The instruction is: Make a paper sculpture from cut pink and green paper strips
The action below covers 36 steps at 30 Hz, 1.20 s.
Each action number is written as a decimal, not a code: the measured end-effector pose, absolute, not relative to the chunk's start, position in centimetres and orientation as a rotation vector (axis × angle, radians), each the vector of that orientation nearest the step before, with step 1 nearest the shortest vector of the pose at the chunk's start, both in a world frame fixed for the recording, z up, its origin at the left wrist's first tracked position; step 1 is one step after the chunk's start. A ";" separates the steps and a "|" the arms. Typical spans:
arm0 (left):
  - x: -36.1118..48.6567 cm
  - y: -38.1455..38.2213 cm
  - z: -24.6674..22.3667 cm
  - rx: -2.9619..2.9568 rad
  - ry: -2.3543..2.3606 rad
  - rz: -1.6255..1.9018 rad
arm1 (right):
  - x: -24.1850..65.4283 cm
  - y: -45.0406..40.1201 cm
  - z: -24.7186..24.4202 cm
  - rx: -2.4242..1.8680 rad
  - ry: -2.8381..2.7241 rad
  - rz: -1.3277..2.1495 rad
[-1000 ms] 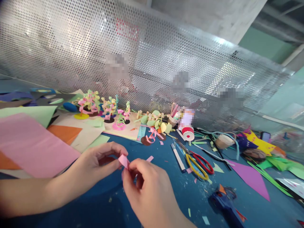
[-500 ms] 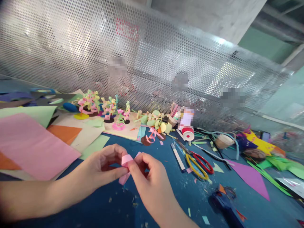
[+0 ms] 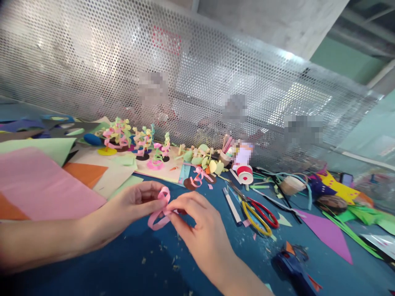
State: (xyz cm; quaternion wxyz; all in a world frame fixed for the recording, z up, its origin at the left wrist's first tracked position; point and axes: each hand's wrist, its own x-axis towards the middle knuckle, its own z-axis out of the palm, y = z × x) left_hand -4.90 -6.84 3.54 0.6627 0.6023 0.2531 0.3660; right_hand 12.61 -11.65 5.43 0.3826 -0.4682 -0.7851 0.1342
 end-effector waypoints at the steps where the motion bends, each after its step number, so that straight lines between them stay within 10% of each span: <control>1: -4.9 -6.7 3.4 1.387 0.580 0.822 | 12.6 -11.7 5.4 -1.176 -2.013 0.296; 36: -4.9 -6.4 3.2 1.732 0.698 0.702 | 12.1 -11.4 3.6 -1.335 -1.871 0.460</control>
